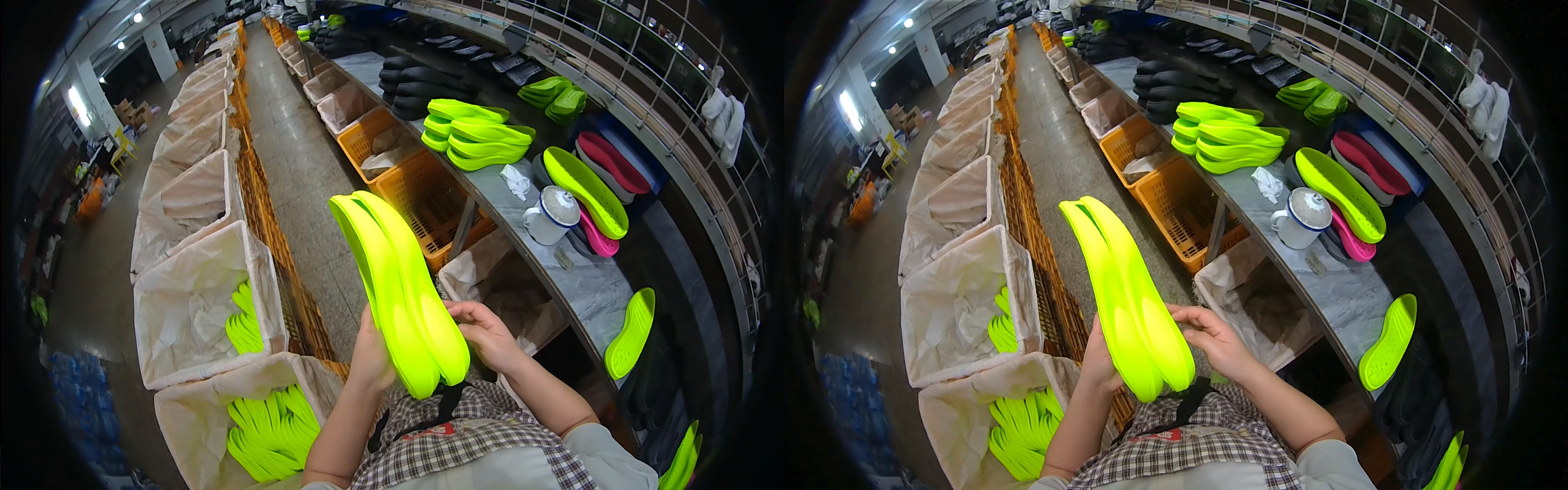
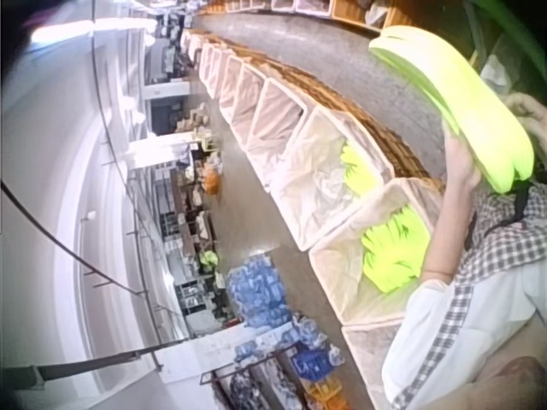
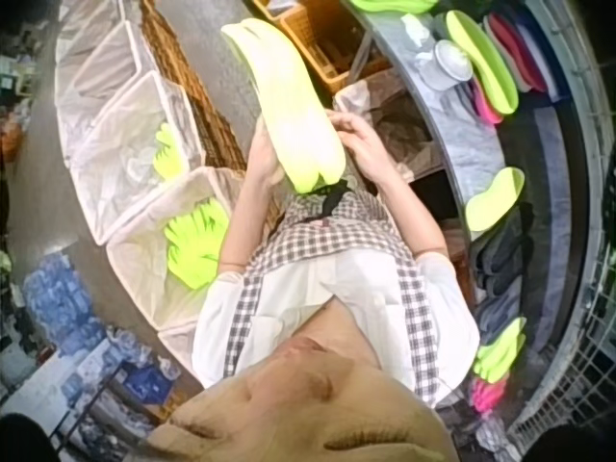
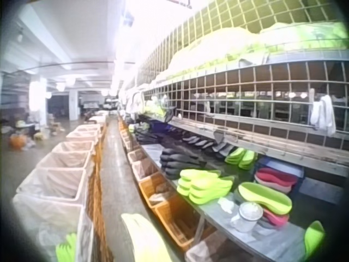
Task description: The person picks up stacks of neon green and black slippers from bins and shelves, inspects them by turning them over, and places them into other bins or onto shelves. The person handles the slippers by hand without using any tools.
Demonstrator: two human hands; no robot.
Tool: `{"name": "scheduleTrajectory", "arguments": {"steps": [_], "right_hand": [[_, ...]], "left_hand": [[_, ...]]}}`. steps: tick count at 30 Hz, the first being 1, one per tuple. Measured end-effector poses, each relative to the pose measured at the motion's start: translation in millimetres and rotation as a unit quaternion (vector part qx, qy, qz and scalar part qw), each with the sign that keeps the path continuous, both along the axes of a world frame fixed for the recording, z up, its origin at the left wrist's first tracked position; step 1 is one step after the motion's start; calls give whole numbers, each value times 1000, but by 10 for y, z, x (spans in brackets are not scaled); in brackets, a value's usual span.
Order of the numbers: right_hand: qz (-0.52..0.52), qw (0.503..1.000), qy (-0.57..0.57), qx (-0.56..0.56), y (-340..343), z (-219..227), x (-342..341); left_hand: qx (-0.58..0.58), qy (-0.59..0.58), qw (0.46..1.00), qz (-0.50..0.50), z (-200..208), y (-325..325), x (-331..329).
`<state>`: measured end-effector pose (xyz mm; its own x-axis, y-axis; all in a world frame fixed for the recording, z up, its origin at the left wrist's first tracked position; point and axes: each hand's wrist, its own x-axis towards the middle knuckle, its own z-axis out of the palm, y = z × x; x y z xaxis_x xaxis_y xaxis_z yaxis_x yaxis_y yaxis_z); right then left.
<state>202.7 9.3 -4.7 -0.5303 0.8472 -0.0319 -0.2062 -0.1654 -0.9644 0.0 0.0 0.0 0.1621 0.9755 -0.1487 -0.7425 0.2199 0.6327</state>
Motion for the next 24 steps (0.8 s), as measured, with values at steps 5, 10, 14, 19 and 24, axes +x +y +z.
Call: {"name": "scheduleTrajectory", "arguments": {"steps": [5, 10, 14, 19, 24], "right_hand": [[-55, 990, 118, -45, -103, 11, -109], [-83, 953, 199, -213, -139, 12, -202], [-68, 908, 274, -308, -144, 28, -270], [-70, 877, 293, -375, -183, -17, -268], [-47, 855, 341, -389, -186, -104, -274]], "left_hand": [[6, 51, 998, 37, 4, -14, 72], [-70, 72, 994, 49, 65, -89, -21], [-101, 35, 992, 61, 114, -80, 10], [-114, 46, 988, 92, 84, -103, 54], [-105, 23, 989, 99, 106, -122, 50]]}}
